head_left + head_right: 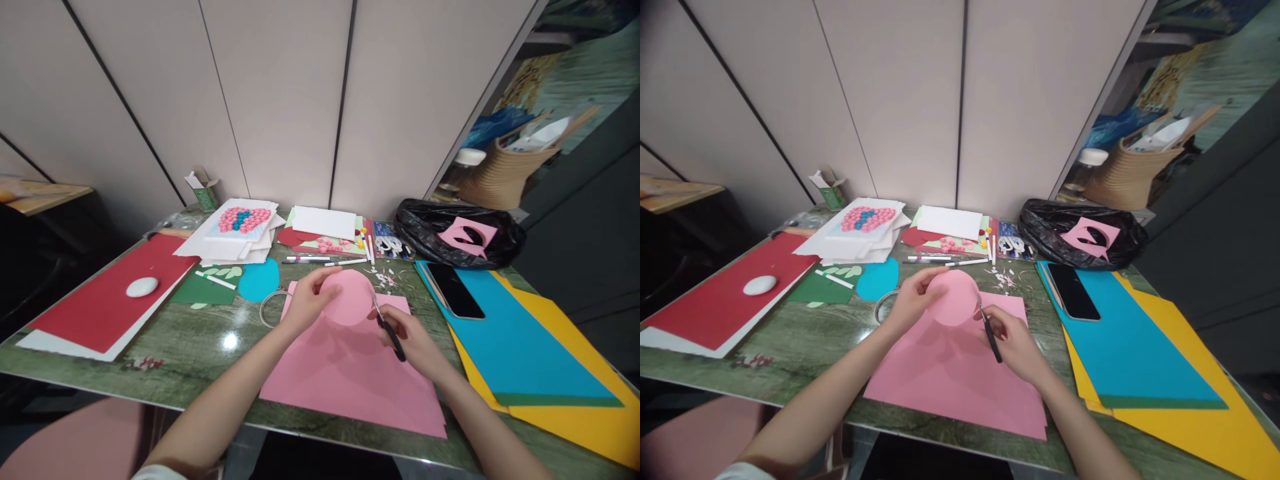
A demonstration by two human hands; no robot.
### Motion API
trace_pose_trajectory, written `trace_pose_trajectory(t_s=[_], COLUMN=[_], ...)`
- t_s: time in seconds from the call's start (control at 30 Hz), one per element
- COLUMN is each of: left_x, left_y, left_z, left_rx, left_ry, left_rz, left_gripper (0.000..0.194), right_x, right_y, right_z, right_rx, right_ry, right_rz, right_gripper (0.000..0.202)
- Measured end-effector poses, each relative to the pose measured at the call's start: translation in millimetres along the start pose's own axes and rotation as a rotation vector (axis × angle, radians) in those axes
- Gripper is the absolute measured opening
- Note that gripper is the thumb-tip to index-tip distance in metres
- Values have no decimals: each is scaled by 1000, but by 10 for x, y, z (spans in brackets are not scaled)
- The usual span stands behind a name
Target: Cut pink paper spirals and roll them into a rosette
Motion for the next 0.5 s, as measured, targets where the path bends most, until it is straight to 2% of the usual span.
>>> trace_pose_trajectory(t_s=[0.5], left_x=[-23], left_y=[21], left_z=[-12], left_rx=[38], left_ry=[22], left_rz=[30], left_gripper=[44], right_x=[7], right_y=[-14], right_z=[8], right_rx=[-4], right_ry=[3], right_rz=[8], right_gripper=[26])
Point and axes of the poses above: each hand's wrist, its own z-axis away from the middle knuckle, its own y-axis out of the back of the hand, x = y × z, the point moved 5 cm from there along -z, towards the middle knuckle, and after that the axes turned 8 degrees about y, right-handed, at the moved point
